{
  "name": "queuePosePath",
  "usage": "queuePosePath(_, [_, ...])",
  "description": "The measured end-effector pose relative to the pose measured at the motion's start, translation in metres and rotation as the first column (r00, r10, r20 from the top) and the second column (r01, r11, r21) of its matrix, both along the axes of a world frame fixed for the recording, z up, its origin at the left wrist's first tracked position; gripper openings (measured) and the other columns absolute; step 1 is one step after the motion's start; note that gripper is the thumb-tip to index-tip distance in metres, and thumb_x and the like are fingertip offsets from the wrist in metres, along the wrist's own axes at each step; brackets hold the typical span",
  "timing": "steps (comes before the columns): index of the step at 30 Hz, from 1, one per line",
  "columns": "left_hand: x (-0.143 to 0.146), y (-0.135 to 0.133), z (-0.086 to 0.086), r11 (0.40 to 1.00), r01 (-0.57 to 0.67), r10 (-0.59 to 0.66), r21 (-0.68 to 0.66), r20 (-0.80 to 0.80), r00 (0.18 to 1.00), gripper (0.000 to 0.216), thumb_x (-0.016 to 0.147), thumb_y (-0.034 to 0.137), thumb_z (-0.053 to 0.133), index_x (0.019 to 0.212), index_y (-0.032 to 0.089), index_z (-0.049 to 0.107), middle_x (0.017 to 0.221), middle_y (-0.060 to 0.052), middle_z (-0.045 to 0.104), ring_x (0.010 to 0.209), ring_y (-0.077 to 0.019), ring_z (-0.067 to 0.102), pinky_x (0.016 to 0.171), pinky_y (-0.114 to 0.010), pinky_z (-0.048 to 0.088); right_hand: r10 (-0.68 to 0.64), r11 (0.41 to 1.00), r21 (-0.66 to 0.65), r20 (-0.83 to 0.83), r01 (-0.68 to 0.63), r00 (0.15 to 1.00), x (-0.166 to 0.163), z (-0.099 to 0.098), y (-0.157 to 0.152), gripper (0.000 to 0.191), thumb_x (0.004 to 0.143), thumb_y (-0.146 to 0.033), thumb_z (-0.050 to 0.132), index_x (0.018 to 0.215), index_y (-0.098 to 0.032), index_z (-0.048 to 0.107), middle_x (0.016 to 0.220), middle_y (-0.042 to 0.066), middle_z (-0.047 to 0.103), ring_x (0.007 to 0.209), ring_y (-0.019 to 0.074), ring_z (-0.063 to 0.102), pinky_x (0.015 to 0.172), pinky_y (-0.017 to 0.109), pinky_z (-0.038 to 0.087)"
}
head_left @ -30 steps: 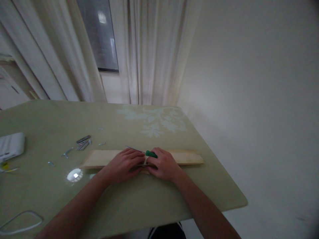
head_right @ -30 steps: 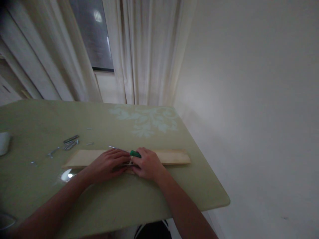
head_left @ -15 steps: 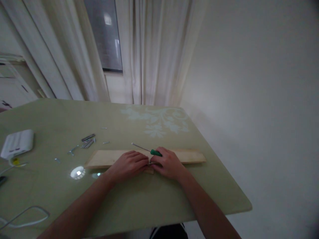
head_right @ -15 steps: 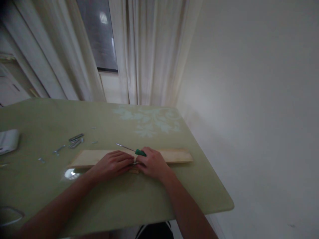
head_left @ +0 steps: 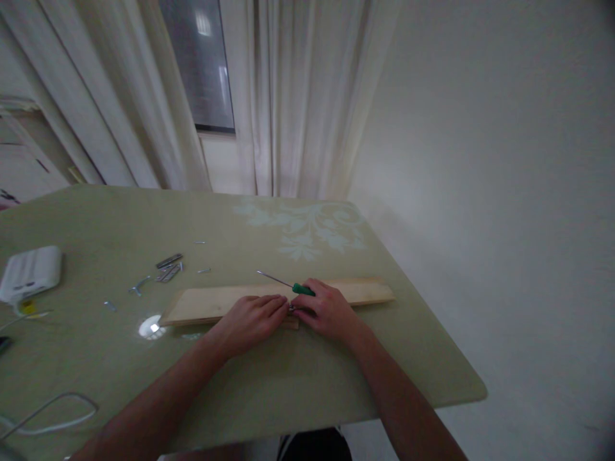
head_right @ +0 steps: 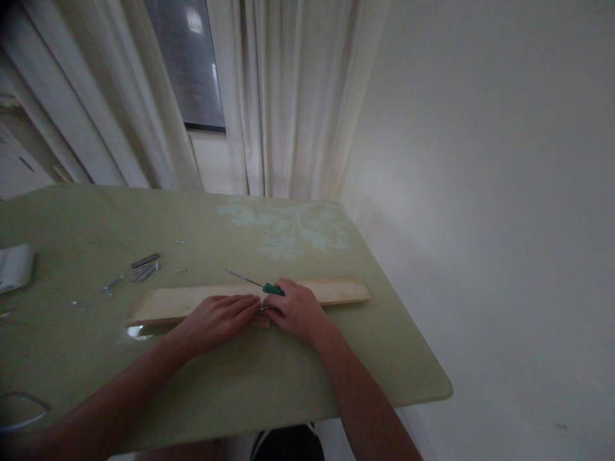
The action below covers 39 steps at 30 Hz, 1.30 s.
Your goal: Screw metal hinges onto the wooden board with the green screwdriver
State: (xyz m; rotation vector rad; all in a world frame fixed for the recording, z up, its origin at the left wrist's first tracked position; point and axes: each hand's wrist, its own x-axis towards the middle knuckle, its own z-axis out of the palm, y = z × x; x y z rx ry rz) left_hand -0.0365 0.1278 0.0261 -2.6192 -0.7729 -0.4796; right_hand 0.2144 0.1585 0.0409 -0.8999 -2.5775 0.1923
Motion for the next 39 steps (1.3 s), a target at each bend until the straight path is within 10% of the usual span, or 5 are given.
queuePosePath(21, [-0.006, -0.001, -0.01, 0.998, 0.065, -0.066, 0.019, 0.019, 0.998, 0.04, 0.104, 0.008, 0.04, 0.14, 0.013, 0.057, 0.122, -0.019, 0.075, 0.111, -0.0271, 0.074, 0.084, -0.036, 0.065, 0.033, 0.999, -0.022, -0.035, -0.034, 0.999, 0.003, -0.003, 0.005, 0.014, 0.099, -0.034, 0.069, 0.106, -0.025, 0.077, 0.111, 0.009, 0.066, 0.107, 0.0225, 0.063, 0.09, 0.033, 0.052])
queuePosePath(39, [-0.008, 0.009, 0.006, 0.995, 0.045, -0.03, -0.091, 0.156, 0.987, 0.029, 0.11, 0.028, 0.048, 0.106, 0.019, 0.075, 0.109, -0.007, 0.082, 0.091, -0.0204, 0.078, 0.08, -0.032, 0.061, 0.045, 0.999, 0.001, -0.07, -0.045, 0.997, 0.003, -0.003, 0.005, 0.011, 0.094, -0.029, 0.071, 0.103, -0.025, 0.075, 0.112, 0.009, 0.064, 0.106, 0.0222, 0.062, 0.089, 0.032, 0.05])
